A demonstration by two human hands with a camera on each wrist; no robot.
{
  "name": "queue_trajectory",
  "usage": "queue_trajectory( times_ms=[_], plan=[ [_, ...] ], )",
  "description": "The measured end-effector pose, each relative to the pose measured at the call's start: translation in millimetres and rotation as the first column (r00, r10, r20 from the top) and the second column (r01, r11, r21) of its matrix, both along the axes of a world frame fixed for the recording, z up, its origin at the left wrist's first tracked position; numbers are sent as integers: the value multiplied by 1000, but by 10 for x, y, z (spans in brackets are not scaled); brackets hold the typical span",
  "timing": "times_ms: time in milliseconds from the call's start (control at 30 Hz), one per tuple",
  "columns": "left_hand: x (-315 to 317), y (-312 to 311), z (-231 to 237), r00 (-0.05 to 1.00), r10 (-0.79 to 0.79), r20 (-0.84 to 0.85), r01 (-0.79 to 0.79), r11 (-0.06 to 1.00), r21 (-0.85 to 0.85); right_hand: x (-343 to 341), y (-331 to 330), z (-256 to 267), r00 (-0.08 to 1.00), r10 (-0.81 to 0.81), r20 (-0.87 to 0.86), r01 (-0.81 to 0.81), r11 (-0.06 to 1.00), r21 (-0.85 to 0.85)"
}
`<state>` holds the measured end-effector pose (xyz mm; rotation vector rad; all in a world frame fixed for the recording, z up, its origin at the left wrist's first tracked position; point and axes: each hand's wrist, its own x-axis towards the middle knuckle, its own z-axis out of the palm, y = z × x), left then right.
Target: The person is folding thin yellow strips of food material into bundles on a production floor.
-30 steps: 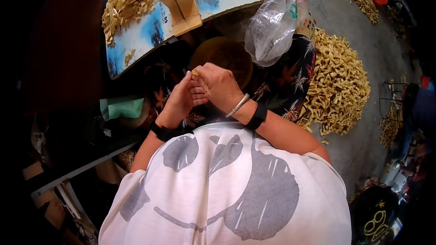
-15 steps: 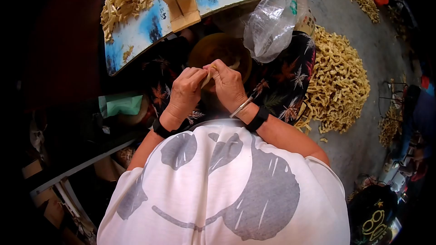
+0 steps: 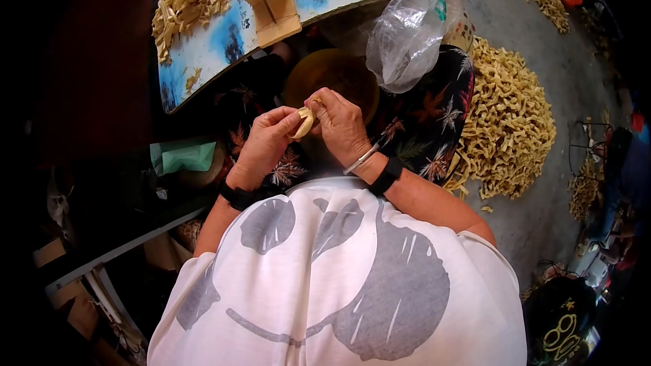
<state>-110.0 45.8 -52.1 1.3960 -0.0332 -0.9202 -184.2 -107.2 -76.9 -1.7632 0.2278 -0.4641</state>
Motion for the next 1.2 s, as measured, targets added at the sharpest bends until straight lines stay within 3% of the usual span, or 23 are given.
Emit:
queue_trajectory(
  times_ms=[33,67,100,133,167,267,367,400,500,600,667,700,767,867,967,1000,1100,1200],
  plan=[
    [-9,-9,5,999,30,-16,-31,999,-22,-16,27,72,1000,21,-20,-19,996,91],
    [-16,-2,-8,965,-50,256,23,994,110,-21,51,111,998,43,-39,-36,983,182],
    [-27,-5,-3,854,-160,494,38,968,249,-11,66,107,998,42,-46,-31,978,206],
    [-40,-14,16,677,-289,677,13,924,382,1,79,97,998,40,-54,-26,973,230],
    [-66,-38,46,493,-336,803,0,922,386,10,80,90,997,37,-61,-21,967,253],
    [-100,-76,133,241,-448,861,3,888,460,42,21,139,884,128,-449,11,956,295],
    [-112,-112,158,59,-385,921,-49,921,388,99,64,-130,857,233,-460,45,855,517],
    [-120,-125,160,2,-360,933,-74,930,360,94,70,-108,877,203,-435,44,868,494],
    [-109,-93,154,11,-433,901,-155,890,430,75,64,-62,915,183,-360,-8,899,437],
    [-117,-62,134,163,-496,853,-223,823,522,44,15,-106,920,269,-284,-155,917,366],
    [-90,-73,94,255,-394,883,-146,887,438,16,6,-70,929,292,-229,-234,940,249],
    [-78,-80,81,303,-342,889,-109,915,389,7,-7,-66,922,294,-251,-212,927,309],
    [-94,-112,102,291,-301,908,-84,938,337,-4,-26,-57,906,303,-294,-161,892,423],
    [-103,-131,93,289,-286,914,-105,939,328,-9,-7,11,876,413,-249,-36,572,820],
    [-81,-152,-7,322,-291,901,-171,918,357,5,-108,61,821,567,-71,-127,303,945],
    [-73,-166,-22,337,-290,896,-193,910,367,6,-115,85,839,539,-68,-115,299,947],
    [-61,-125,39,522,-137,842,-219,932,288,35,-148,165,884,461,-85,-84,334,939],
    [-116,-123,61,733,-47,679,-121,973,197,77,-125,104,873,477,-100,-110,392,913]
  ],
)
